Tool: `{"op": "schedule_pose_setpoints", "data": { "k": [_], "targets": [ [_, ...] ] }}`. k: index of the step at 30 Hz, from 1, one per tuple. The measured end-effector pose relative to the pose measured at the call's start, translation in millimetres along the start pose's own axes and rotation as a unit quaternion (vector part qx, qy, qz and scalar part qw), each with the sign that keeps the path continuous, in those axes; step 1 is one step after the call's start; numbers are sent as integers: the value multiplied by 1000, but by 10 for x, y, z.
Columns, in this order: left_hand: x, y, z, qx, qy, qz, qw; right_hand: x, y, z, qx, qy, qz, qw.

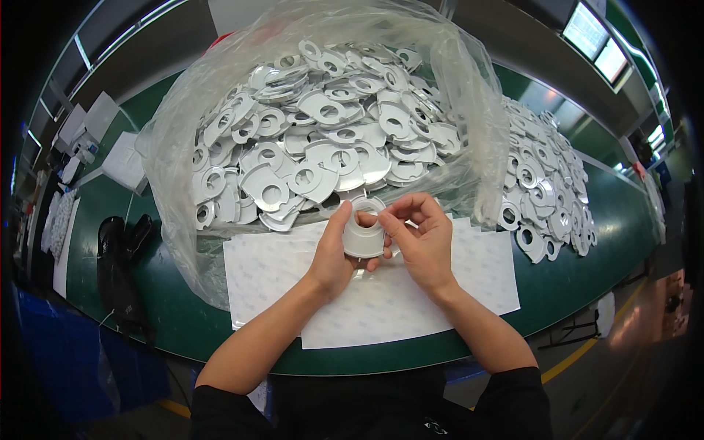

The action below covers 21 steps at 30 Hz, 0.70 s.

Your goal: The recorder is peeling circular adhesive labels from a sheet and applying them to metal components for lighting fixtures at a workbench.

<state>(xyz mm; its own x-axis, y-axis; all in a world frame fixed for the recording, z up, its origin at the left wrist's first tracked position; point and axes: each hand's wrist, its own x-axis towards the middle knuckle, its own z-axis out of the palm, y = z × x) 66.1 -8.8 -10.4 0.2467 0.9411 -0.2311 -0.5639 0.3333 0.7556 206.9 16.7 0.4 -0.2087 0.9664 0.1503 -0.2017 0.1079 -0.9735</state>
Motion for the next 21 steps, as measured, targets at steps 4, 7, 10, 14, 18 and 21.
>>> {"op": "schedule_pose_setpoints", "data": {
  "k": [4, 7, 10, 14, 18, 21],
  "targets": [
    [-6, 6, 18, 36, -5, 25, 999, -9, 3, 5, -6, 4, -5, 1000],
    [-2, 19, 22, 58, 8, 13, 998, -24, -24, 17, -40, 2, -25, 999],
    [-7, 20, 22, 45, 16, 10, 999, -31, -17, 24, -89, 14, -42, 995],
    [-14, 1, -12, 36, 1, 27, 999, -20, 12, -55, -282, 7, -187, 941],
    [3, -18, -3, 28, 12, 43, 999, -38, -52, -111, -485, -15, -328, 811],
    [9, -37, 1, 29, 16, 56, 998, -53, -137, -64, -532, 16, -373, 760]
  ]
}}
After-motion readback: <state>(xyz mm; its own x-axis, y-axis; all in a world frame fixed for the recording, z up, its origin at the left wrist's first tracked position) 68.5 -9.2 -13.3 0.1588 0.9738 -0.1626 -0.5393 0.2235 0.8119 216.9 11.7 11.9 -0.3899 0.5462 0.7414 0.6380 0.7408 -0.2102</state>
